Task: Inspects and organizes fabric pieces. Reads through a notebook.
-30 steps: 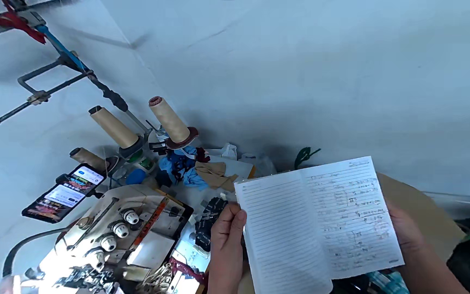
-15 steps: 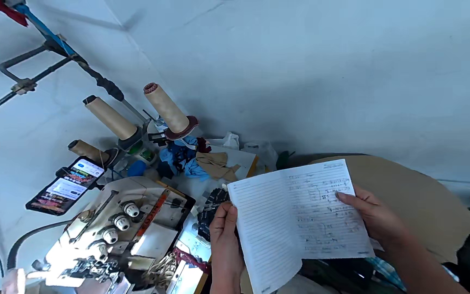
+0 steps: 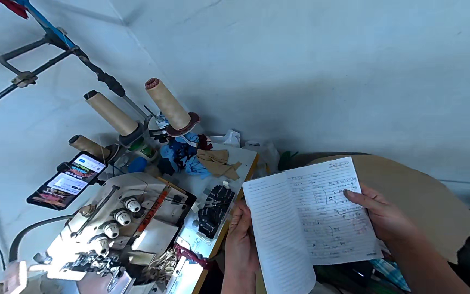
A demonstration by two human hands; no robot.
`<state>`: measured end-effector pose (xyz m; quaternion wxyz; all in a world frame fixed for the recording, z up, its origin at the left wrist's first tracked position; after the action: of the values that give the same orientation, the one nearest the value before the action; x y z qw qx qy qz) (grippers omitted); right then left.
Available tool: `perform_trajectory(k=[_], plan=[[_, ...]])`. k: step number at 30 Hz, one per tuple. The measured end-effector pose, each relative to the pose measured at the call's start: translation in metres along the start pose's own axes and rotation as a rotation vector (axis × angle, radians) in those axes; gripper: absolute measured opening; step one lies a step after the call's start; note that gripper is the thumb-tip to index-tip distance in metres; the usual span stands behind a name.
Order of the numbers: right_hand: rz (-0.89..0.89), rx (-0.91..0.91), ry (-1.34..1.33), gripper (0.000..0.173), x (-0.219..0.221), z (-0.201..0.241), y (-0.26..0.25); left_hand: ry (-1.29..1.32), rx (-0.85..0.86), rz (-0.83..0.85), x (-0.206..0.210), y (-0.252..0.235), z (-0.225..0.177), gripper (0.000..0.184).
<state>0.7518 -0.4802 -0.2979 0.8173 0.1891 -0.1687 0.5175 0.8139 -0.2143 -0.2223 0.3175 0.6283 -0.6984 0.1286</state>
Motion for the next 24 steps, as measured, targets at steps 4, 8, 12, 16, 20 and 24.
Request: perform_trajectory(k=[4, 8, 12, 16, 20, 24], plan=[[0.013, 0.008, -0.007, 0.033, 0.002, -0.003, -0.001, -0.022, -0.017, 0.110, 0.010, 0.000, 0.009, 0.024], [-0.038, -0.027, 0.020, 0.049, 0.013, 0.019, 0.012, -0.148, 0.036, -0.034, 0.009, 0.002, -0.006, 0.030], [-0.025, -0.096, -0.037, 0.053, -0.006, 0.010, 0.001, -0.130, 0.081, -0.103, -0.009, -0.004, -0.024, 0.033], [-0.033, -0.080, -0.047, 0.057, -0.007, 0.009, 0.000, -0.082, 0.078, -0.082, -0.016, -0.005, -0.023, 0.031], [-0.045, -0.053, -0.062, 0.056, -0.005, 0.008, -0.001, -0.104, 0.085, -0.109, -0.019, -0.005, -0.024, 0.031], [-0.044, -0.037, -0.078, 0.057, -0.001, 0.009, 0.003, -0.090, 0.085, -0.099, -0.016, -0.002, -0.026, 0.031]])
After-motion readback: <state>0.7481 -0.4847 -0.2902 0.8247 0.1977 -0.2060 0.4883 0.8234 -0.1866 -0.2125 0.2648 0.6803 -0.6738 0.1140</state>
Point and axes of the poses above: each hand's wrist, its own y-axis away from the middle knuckle, its own x-axis out of the palm, z = x × y, the point moved 9 cm from there along -y, towards the middle knuckle, and after that the axes turned 8 degrees about -z, right-handed, at the moved point
